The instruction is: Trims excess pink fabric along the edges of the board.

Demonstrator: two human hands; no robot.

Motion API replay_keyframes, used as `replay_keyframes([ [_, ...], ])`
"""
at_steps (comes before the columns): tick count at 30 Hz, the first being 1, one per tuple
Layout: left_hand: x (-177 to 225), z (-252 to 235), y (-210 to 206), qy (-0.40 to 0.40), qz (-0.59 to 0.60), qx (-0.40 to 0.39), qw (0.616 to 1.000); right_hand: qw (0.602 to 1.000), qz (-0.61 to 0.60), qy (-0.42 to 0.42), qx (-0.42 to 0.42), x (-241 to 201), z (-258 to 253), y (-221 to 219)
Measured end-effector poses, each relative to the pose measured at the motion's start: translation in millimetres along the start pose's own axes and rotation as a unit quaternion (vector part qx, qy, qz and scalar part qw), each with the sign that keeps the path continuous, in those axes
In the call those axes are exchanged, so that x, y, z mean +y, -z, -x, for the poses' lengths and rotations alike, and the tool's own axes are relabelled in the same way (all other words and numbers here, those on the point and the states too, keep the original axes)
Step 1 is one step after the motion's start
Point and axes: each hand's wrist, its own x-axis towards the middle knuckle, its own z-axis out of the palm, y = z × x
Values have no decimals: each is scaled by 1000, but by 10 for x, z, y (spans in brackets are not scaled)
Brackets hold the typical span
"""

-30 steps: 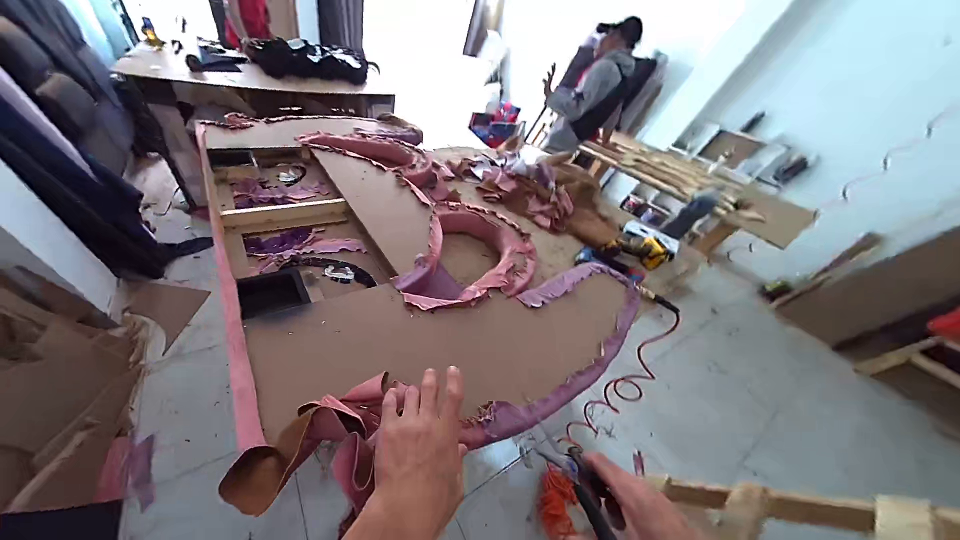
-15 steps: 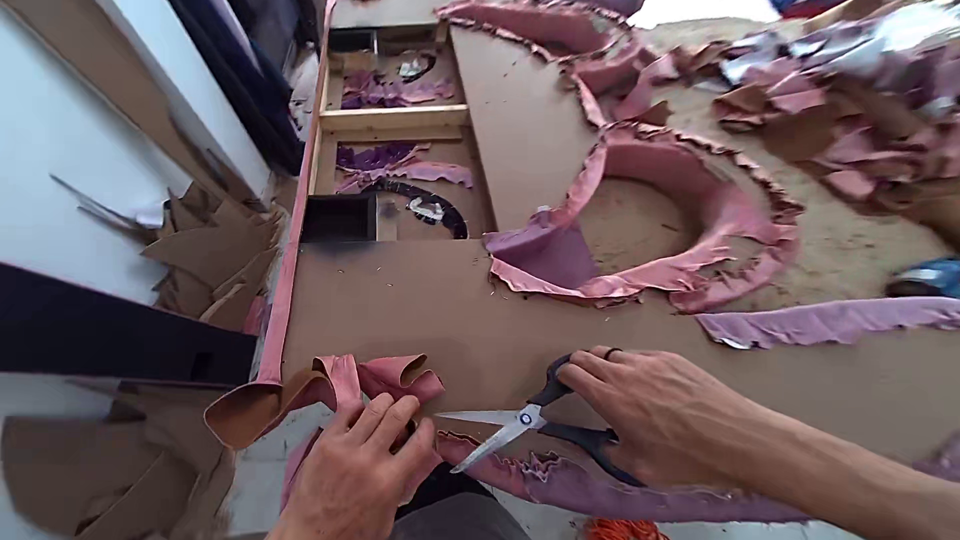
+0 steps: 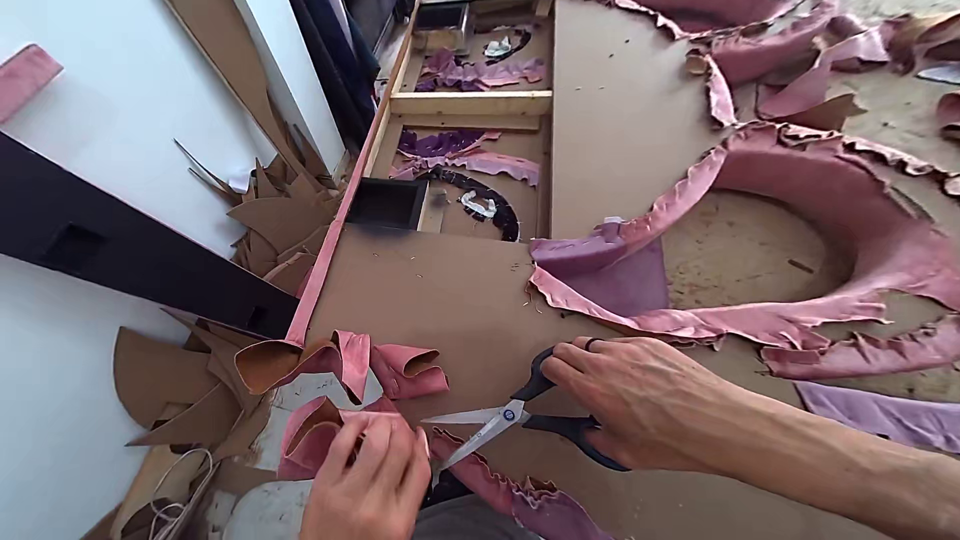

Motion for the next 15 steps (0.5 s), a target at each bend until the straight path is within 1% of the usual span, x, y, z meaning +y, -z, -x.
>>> replay_keyframes([
  [2, 58, 218, 12, -26, -4, 26, 999, 1000, -1, 8, 30, 5, 29, -30],
  [4, 77, 400, -47, -37, -3, 28, 999, 999, 5, 5, 41, 24, 41, -37],
  [6, 105, 466, -84, -20, 3, 15, 1000, 999, 9, 7, 51, 39, 33, -30],
  [8, 154, 421, -64, 31, 7, -6, 999, 998, 9, 17, 53, 37, 17, -16],
  [10, 162, 321, -35, 88, 10, -26, 996, 999, 10, 27, 33, 30, -25, 3],
  [11, 129, 262, -37, 103, 9, -31, 994, 999, 10, 28, 16, 28, -58, 17],
  [13, -8, 159, -57, 116, 33, -41, 992, 999, 0, 29, -14, 34, -142, 38],
  [15, -172, 94, -23, 117, 100, -68, 986, 998, -17, 21, -50, 37, -220, 42],
])
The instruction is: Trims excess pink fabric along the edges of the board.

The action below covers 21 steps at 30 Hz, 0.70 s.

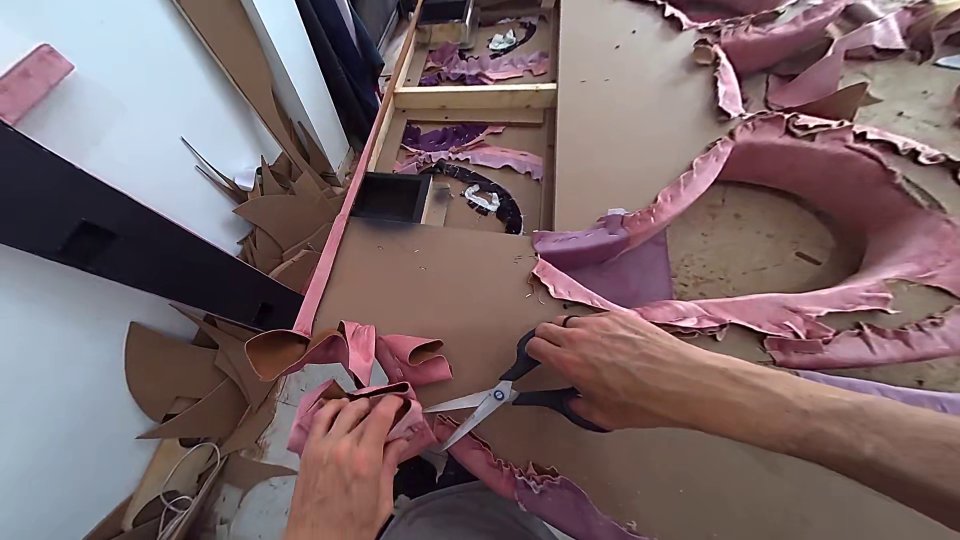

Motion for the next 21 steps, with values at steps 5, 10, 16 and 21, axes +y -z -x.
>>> replay_keyframes([
  [5, -54, -108, 92, 35, 37, -59, 997, 992, -29, -45, -116, 83, -69, 151],
  [10, -65, -92, -64, -17, 41, -50, 998, 990, -18, -56, -131, 104, -52, 130],
  [16, -393, -470, 68, -145, 154, -183, 960, 988, -71, -18, -136, -125, -322, 279],
  [21, -377, -713, 124, -149, 156, -238, 947, 979, -61, -3, -194, -379, -560, 372],
])
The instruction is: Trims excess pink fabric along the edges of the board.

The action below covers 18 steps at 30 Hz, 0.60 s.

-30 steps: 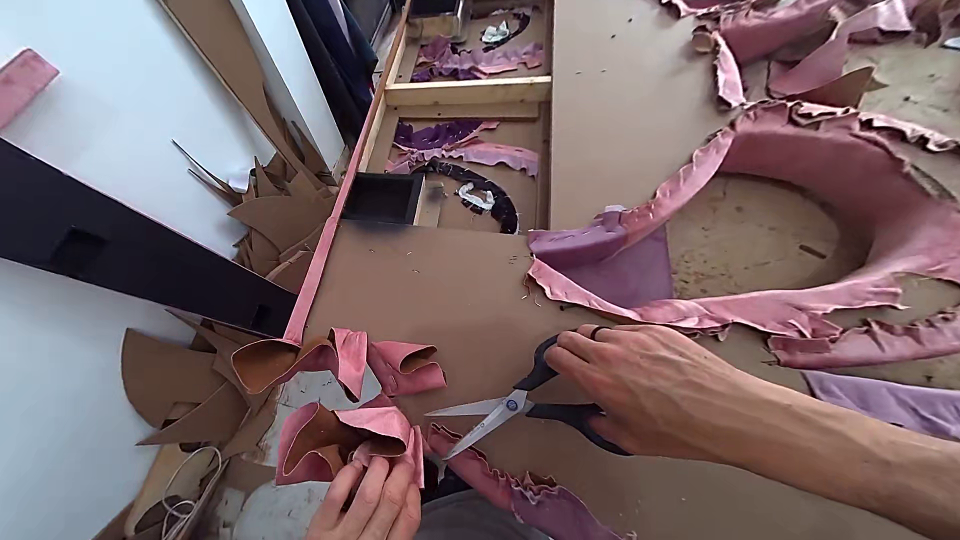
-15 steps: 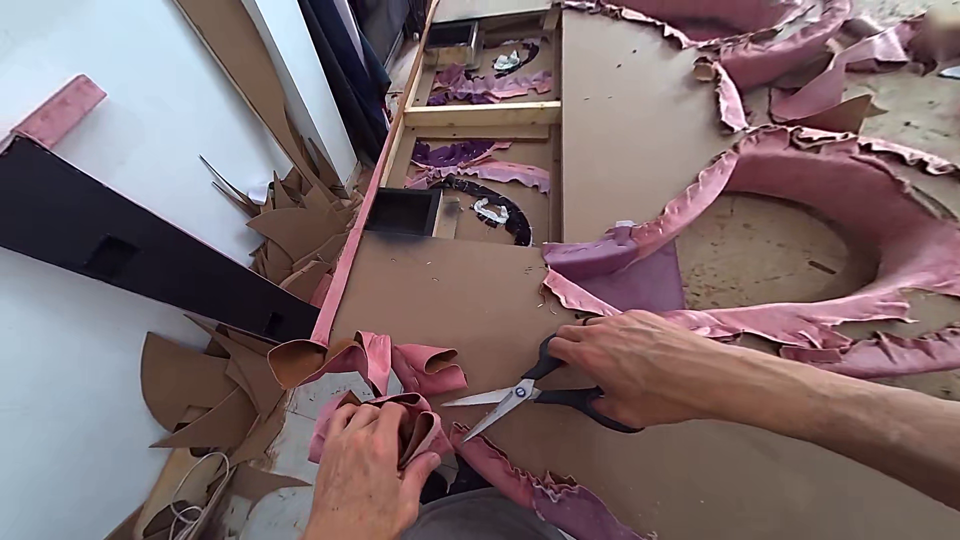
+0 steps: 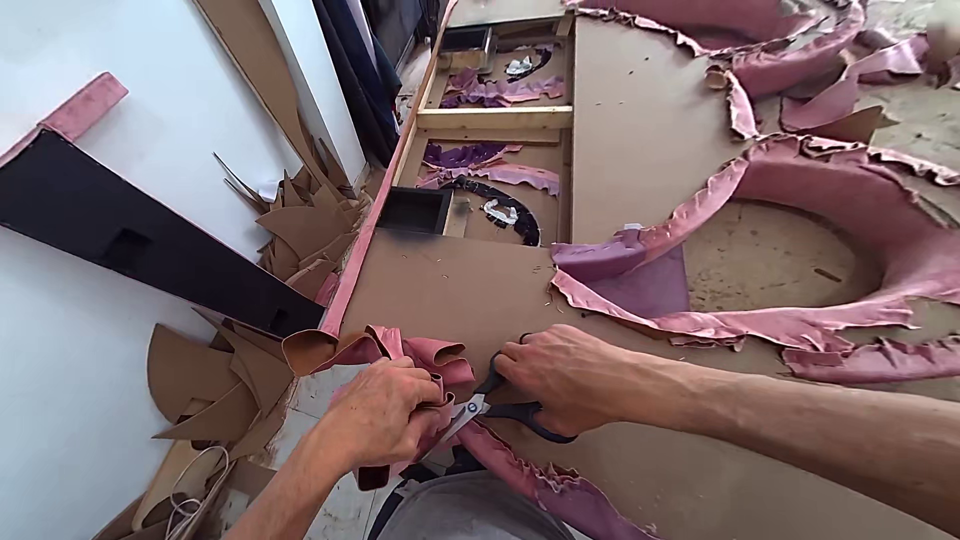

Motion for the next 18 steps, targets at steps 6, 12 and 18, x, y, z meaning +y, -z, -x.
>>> replay_keyframes([
  [6, -34, -144, -24, -73, -9, 13, 997, 998, 42, 32, 16, -115, -130, -115],
  [12, -177, -172, -66, -58, 111, 19, 992, 989, -1, 134, 66, 139, -214, -374],
  [18, -186, -133, -42, -51, 153, 37, 986, 994, 59, 80, 35, -17, -189, -131],
])
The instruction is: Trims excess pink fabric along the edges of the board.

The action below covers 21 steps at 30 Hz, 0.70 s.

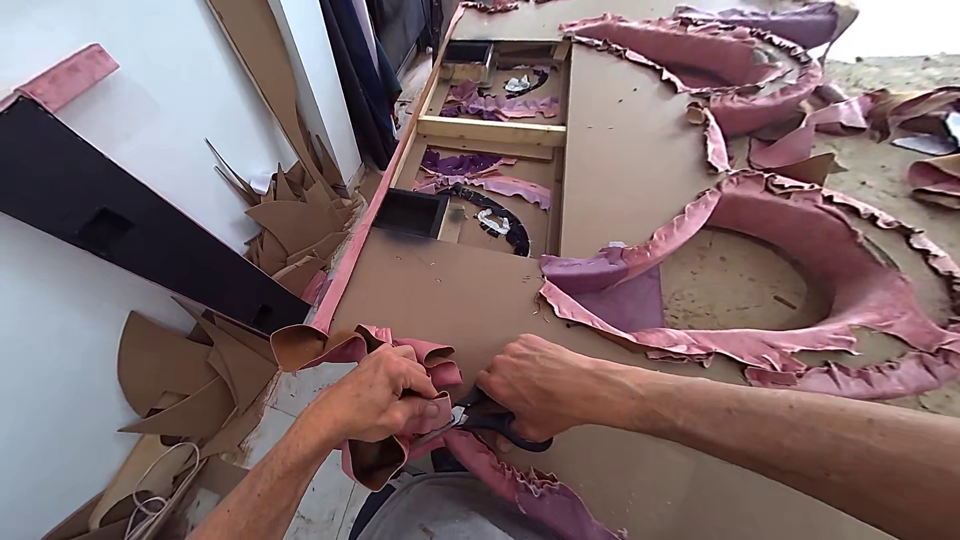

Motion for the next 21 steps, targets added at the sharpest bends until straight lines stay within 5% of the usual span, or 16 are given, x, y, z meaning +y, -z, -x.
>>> replay_keyframes([
  [6, 71, -55, -21, 1, -15, -23, 1000, 999, 23, 45, -6, -79, -162, 114],
  [12, 125, -154, 128, -11, 66, 65, 996, 999, -12, 31, 16, -129, 48, 15],
  [17, 143, 16, 247, 73, -91, 144, 983, 996, -17, -81, 22, -148, 302, 3],
  [21, 364, 454, 257, -56, -262, 140, 953, 990, -54, -130, 24, -348, 456, -105],
])
